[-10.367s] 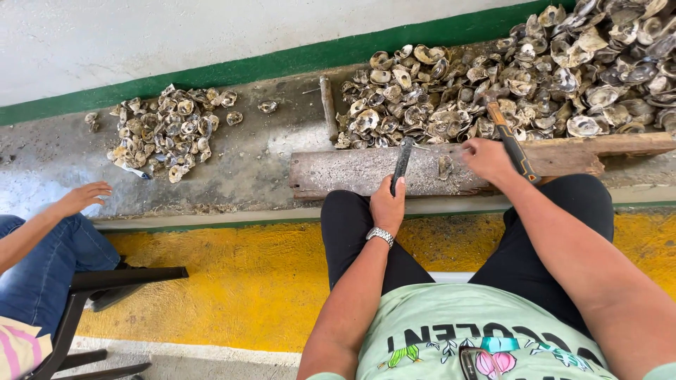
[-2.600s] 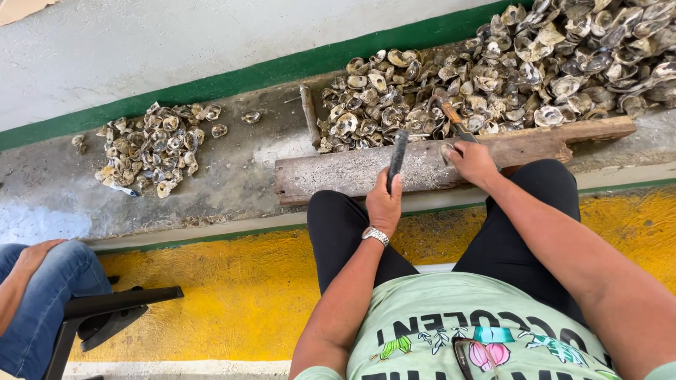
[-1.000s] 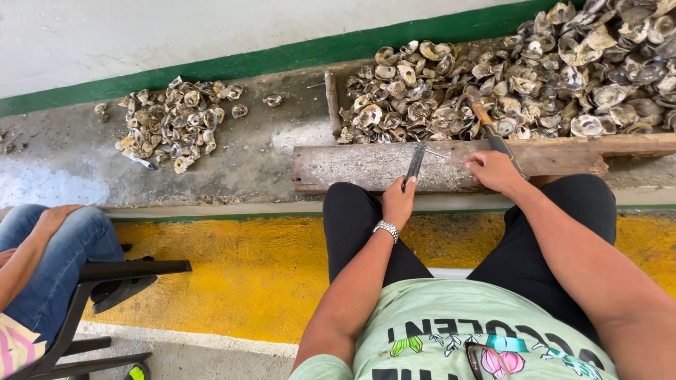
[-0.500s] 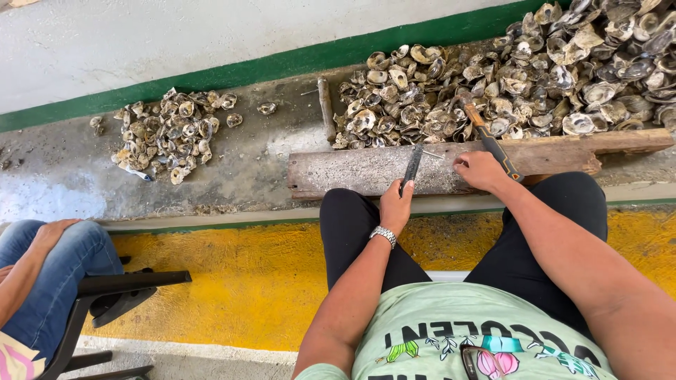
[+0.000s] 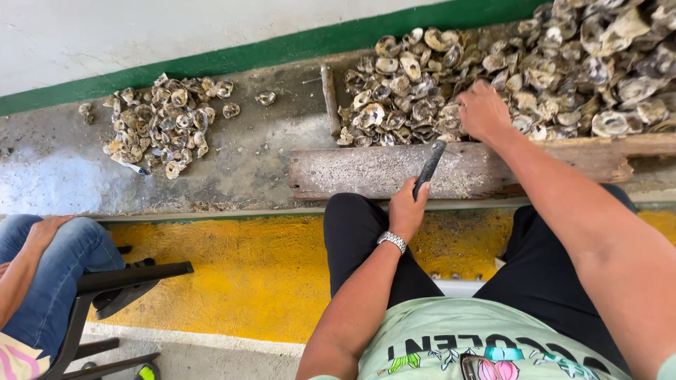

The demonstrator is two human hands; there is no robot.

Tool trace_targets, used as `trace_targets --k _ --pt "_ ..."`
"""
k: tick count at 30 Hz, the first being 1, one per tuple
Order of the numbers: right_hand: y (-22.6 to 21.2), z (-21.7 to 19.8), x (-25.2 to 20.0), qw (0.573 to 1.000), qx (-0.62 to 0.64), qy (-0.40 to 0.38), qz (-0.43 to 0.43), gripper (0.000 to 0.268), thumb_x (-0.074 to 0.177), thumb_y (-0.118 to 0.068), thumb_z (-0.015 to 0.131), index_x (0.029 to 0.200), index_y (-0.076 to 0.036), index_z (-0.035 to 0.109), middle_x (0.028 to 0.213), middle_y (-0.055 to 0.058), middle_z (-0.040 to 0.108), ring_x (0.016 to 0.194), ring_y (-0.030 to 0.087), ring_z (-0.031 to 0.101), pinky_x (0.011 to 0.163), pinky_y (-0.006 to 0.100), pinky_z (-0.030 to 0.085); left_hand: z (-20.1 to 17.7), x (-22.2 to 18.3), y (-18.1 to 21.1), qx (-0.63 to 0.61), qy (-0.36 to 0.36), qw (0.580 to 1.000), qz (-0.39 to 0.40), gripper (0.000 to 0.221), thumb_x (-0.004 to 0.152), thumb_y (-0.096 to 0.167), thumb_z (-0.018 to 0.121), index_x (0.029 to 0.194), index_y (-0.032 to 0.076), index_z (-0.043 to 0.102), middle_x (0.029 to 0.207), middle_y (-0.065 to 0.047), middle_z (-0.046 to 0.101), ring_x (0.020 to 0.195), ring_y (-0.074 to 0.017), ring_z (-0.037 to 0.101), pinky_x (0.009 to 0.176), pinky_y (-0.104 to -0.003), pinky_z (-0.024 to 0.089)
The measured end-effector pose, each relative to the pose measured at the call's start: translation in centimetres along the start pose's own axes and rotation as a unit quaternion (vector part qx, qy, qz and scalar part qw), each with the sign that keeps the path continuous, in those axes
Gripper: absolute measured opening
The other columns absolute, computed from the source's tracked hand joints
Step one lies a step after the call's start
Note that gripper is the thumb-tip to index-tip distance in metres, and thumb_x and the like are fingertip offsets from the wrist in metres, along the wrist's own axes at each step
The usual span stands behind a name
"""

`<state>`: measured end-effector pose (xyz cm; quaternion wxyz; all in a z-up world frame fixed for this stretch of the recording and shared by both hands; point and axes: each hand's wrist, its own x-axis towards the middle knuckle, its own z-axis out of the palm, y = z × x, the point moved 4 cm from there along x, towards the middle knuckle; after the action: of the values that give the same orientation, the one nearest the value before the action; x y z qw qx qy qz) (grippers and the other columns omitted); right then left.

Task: Shucking oysters using a knife and a hammer.

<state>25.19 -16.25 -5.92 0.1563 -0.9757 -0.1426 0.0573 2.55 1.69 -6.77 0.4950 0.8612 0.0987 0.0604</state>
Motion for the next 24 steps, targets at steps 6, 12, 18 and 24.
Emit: trace_targets --k 6,12,18,24 --pt "-0.5 1.3 3.9 0.996 -0.038 0.036 -0.066 0.041 0.096 -0.015 0.061 0.134 -0.002 0.065 0.142 0.016 0.051 0.13 0.037 0.047 0.108 0.051 0.039 -0.4 0.0 0.6 0.019 -0.026 0.999 -0.039 0.043 0.099 0.043 0.062 0.125 0.009 0.067 0.074 -0.015 0.069 0.065 -0.0319 0.069 0.06 -0.044 0.052" --pt "-1.6 1.6 5.3 0.996 -0.077 -0.03 -0.035 0.036 0.098 -0.009 0.056 0.132 0.0 0.065 0.163 0.012 0.038 0.142 0.036 0.041 0.114 0.052 0.035 -0.9 0.0 1.9 0.03 -0.062 0.995 -0.075 0.044 0.1 0.041 0.06 0.128 0.007 0.066 0.066 -0.012 0.068 0.055 -0.0267 0.067 0.055 -0.041 0.051" --pt "-1.5 3.2 6.5 0.993 -0.098 -0.046 -0.037 0.042 0.099 -0.023 0.059 0.135 0.0 0.06 0.163 0.011 0.03 0.142 0.04 0.035 0.113 0.055 0.029 -0.6 -0.1 1.7 0.033 -0.057 0.996 -0.065 0.044 0.101 0.041 0.06 0.128 0.006 0.065 0.069 -0.012 0.069 0.057 -0.0268 0.068 0.056 -0.041 0.052" --pt "-1.5 2.1 5.7 0.989 -0.099 -0.106 -0.015 0.058 0.102 -0.033 0.058 0.149 -0.001 0.049 0.15 0.014 0.042 0.136 0.036 0.044 0.112 0.055 0.034 -1.3 -0.2 2.5 0.028 -0.062 0.995 -0.069 0.044 0.101 0.042 0.059 0.127 0.007 0.065 0.069 -0.015 0.068 0.06 -0.0311 0.068 0.058 -0.043 0.051"
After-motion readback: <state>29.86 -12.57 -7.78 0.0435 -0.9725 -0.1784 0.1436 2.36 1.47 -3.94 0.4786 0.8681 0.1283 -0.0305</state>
